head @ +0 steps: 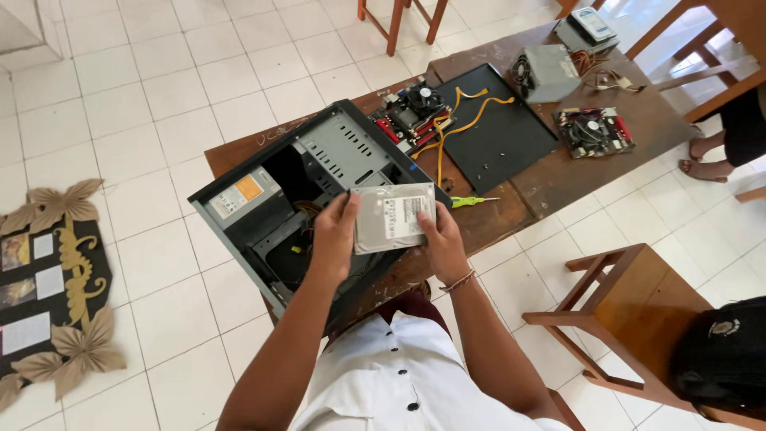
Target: The person installs a hard drive into a computer case. They position the drive into the drive bay, then use a screwdriver to secure it with screws.
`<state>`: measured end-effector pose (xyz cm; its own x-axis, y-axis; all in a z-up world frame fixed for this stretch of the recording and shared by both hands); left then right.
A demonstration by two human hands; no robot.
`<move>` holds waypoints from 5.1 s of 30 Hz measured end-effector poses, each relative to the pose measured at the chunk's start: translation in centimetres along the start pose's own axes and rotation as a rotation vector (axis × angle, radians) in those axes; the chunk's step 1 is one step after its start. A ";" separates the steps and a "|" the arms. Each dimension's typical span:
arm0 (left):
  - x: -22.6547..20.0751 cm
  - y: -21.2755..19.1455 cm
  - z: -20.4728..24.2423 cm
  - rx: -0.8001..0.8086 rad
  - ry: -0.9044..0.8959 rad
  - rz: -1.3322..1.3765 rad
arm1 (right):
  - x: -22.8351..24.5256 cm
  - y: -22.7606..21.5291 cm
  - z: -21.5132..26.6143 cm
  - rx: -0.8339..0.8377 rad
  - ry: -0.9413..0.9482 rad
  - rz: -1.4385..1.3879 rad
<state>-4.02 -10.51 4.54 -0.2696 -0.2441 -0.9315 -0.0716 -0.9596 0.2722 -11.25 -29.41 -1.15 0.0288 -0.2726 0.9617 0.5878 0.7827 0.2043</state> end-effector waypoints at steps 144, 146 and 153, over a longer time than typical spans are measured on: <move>-10.7 -4.7 3.3 0.545 0.592 0.072 | 9.7 10.4 0.6 0.235 0.207 -0.558; -11.0 -4.4 3.4 0.538 0.629 0.057 | 8.8 10.8 1.1 0.226 0.243 -0.552; -11.5 -4.9 3.0 0.515 0.692 0.009 | 10.4 12.0 2.7 0.223 0.268 -0.571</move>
<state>-3.44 -2.61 14.60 0.3613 -0.4424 -0.8208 -0.5438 -0.8151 0.2000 -6.04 -21.34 11.81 -0.0206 -0.7853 0.6188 0.3900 0.5636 0.7282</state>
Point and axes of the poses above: each hand's wrist, its own z-axis away from the middle knuckle, its own y-axis out of the palm, x = y × z, the point moved 1 cm from there along -z, towards the middle knuckle, and after that the axes turned 10 degrees about -x, right-handed, at the moved point
